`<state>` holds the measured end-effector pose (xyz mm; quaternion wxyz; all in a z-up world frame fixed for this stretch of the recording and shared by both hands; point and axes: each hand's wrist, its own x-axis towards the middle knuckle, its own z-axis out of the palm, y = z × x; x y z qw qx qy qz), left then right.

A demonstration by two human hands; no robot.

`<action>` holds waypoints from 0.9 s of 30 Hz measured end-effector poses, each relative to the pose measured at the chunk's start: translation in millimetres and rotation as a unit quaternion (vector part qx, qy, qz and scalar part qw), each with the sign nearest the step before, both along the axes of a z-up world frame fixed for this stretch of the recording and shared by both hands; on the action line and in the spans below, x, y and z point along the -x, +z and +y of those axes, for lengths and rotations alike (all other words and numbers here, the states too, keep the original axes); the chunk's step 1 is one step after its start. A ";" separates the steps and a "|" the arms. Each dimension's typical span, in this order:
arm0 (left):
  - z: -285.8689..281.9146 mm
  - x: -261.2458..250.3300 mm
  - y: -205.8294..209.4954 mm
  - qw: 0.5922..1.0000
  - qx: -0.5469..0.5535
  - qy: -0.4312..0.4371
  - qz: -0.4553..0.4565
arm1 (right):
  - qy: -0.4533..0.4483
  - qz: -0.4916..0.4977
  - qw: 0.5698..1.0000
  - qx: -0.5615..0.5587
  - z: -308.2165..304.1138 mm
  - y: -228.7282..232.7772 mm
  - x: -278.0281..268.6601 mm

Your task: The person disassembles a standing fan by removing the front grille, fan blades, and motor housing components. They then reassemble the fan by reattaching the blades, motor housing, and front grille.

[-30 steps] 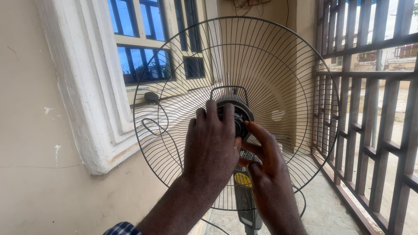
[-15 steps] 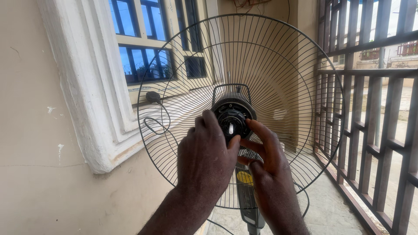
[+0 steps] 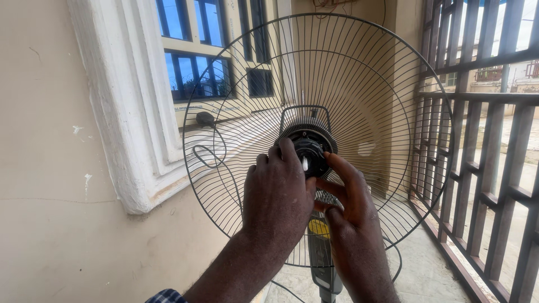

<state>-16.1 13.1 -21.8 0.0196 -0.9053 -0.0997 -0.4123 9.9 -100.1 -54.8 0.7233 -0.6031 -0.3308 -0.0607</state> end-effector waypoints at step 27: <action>11.1 -1.2 -1.2 0.913 0.367 -0.180 -0.015 | 0.009 -0.002 1.000 -0.014 0.9 3.4 -3.9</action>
